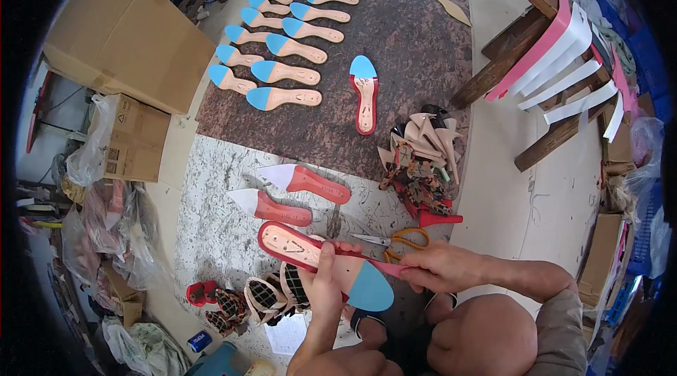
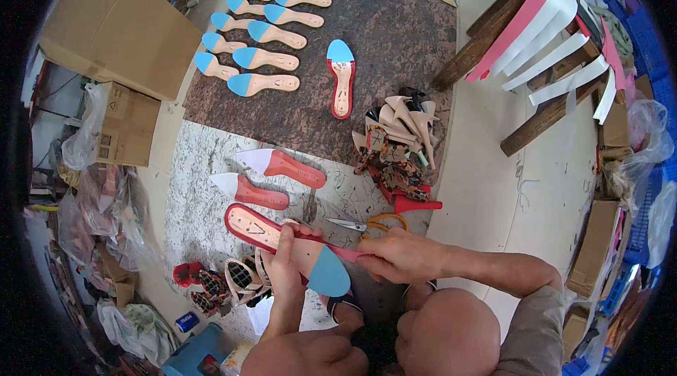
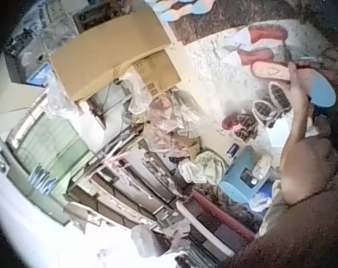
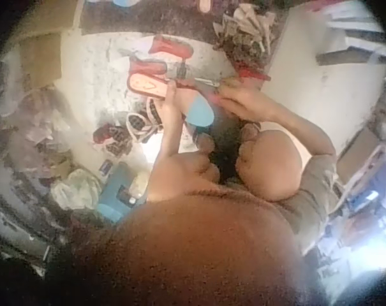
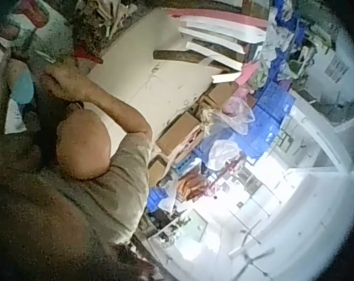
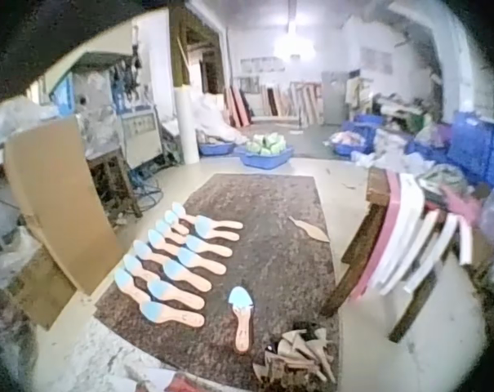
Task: The person sits on the floor in a workshop and assembles shoe components. They use scissors to trim pink and light green foam strips and attach them to the edges of red and white shoe soles. The person handles multiple soles and foam pieces, cutting and fitting them one by one.
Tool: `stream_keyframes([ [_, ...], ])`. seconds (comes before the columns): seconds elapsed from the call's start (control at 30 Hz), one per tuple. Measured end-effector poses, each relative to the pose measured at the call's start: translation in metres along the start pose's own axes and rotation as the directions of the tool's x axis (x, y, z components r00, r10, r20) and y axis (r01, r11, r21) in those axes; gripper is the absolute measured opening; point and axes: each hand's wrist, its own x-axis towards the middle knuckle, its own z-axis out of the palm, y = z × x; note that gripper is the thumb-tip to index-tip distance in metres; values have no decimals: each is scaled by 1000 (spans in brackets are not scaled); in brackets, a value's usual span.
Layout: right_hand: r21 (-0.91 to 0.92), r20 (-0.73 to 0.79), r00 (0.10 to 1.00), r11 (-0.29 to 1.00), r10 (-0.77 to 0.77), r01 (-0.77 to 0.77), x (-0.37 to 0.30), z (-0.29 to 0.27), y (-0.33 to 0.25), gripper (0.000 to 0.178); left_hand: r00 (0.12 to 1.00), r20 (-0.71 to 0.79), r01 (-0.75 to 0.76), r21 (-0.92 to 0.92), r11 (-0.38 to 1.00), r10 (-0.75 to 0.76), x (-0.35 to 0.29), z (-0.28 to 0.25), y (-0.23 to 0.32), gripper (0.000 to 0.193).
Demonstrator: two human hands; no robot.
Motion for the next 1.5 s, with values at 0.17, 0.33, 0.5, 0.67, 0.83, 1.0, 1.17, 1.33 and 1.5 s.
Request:
stream_keyframes([
  [0.17,-63,-17,991,990,-129,128,-2,6,-4,17,993,-46,-109,42,993,110,2,-4,1,20],
  [0.33,-118,49,990,983,-136,140,-6,2,-7,16,993,-3,-119,-42,992,119,2,-1,2,18],
  [0.5,-133,66,991,983,-117,125,-6,-12,-7,15,987,162,22,-204,979,12,-2,8,6,16],
  [0.67,200,158,978,966,135,-166,13,-46,-6,18,983,165,117,-213,970,-83,0,2,4,16],
  [0.83,92,-435,878,979,203,-181,36,-32,57,21,979,160,178,-361,915,-127,12,-11,0,19],
  [1.0,-580,-431,850,629,302,-518,18,87,143,34,989,80,146,-499,854,-122,23,-17,5,19],
  [1.17,-417,-357,839,734,411,-537,7,118,198,61,993,43,114,-516,849,-107,26,-16,2,20],
  [1.33,-349,-392,853,803,344,-484,11,103,170,67,995,-12,79,-514,854,-100,40,-25,-5,21],
  [1.5,456,-73,899,816,431,-355,-13,91,159,71,984,-96,59,-615,786,-149,39,-21,-1,21],
])
